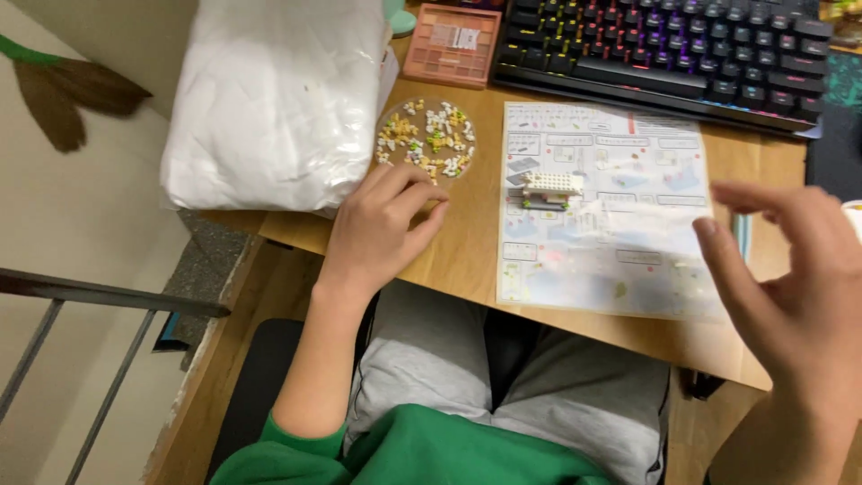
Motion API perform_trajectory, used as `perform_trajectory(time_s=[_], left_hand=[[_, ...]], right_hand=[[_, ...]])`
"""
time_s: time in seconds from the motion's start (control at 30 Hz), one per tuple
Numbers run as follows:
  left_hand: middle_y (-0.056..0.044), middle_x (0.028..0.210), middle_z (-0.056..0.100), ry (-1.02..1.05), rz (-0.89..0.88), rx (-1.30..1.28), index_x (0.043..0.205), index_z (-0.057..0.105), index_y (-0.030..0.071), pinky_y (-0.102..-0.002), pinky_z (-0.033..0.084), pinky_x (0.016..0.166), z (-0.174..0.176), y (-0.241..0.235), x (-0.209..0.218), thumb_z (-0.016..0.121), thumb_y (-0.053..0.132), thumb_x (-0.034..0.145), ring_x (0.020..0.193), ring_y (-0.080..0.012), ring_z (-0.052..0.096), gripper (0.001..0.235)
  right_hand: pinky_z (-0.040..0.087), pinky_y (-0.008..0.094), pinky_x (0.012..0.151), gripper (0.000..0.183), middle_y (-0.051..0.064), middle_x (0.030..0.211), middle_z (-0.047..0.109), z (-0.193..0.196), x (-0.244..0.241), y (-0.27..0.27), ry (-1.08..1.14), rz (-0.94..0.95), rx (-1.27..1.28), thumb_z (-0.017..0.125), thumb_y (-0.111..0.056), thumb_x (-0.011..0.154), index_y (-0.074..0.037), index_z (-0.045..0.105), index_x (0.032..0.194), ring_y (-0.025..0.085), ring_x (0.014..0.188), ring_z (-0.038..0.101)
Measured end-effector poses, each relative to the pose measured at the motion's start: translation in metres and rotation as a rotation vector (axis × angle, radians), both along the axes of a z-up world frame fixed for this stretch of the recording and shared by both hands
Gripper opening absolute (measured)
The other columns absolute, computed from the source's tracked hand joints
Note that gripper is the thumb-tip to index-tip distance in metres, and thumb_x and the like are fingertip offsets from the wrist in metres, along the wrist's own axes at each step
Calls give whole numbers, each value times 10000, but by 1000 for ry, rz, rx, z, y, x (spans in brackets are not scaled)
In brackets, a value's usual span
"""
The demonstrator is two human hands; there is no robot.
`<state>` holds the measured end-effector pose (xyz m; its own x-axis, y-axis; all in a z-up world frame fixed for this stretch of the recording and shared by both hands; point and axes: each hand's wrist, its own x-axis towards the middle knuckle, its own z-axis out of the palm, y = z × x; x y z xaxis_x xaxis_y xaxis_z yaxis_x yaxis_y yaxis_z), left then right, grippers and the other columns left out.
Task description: The person assembles small plastic bricks by hand, following a printed instruction sheet. They pick up individual bricks from a clear dish and a white tray, attach them to a growing structure, and occasionally flip the structure to add pieces to different sides.
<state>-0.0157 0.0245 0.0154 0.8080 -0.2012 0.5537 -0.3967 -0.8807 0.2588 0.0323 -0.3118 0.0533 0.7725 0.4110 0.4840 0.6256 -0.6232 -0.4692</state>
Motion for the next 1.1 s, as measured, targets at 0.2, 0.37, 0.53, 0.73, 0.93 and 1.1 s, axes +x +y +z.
perform_trajectory(time_s=[0.2, 0.37, 0.53, 0.73, 0.93, 1.1], left_hand=[[-112, 1085, 656, 73, 95, 12, 1041, 703, 11, -389, 522, 849, -8, 7, -21, 642, 62, 906, 1022, -272, 598, 156], [-131, 1059, 687, -6, 17, 7, 991, 722, 6, -366, 533, 871, 3, -10, -19, 674, 17, 898, 1000, -278, 642, 105], [-139, 1030, 691, -6, -194, -42, 971, 727, -2, -374, 520, 855, 5, -51, 4, 692, 27, 907, 923, -272, 646, 79], [-148, 1028, 700, -12, -232, -62, 967, 744, -16, -386, 523, 857, -7, -82, 17, 731, 4, 913, 929, -284, 643, 59], [-176, 1034, 702, 31, -203, -91, 988, 744, -50, -392, 500, 872, -12, -84, 15, 723, -26, 944, 931, -293, 639, 55], [-177, 1030, 700, 37, -218, -102, 984, 735, -54, -385, 479, 854, -11, -84, 14, 723, -46, 946, 905, -293, 632, 41]], right_hand=[[423, 409, 984, 228, 221, 1168, 661, -44, -7, -34, 82, -123, -125, 693, -42, 1023, 71, 695, 1221, 335, 1130, 575], [330, 443, 1096, 381, 286, 1446, 476, -116, -14, -124, 310, -490, 329, 484, -140, 1199, 113, 455, 1483, 352, 1304, 455], [333, 486, 1059, 636, 353, 1386, 419, -62, -44, -119, 44, -643, 98, 735, -52, 954, 91, 348, 1438, 437, 1279, 421], [328, 548, 1027, 1054, 262, 1352, 410, -53, -44, -116, 148, -822, -76, 856, -419, 706, 16, 270, 1466, 425, 1273, 372], [283, 554, 1069, 1166, 231, 1473, 379, -47, -29, -98, 190, -897, -73, 869, -558, 685, -44, 189, 1482, 406, 1333, 354], [302, 518, 1056, 1169, 207, 1445, 437, -59, -25, -97, 84, -983, -106, 887, -590, 672, -38, 238, 1472, 410, 1283, 412]])
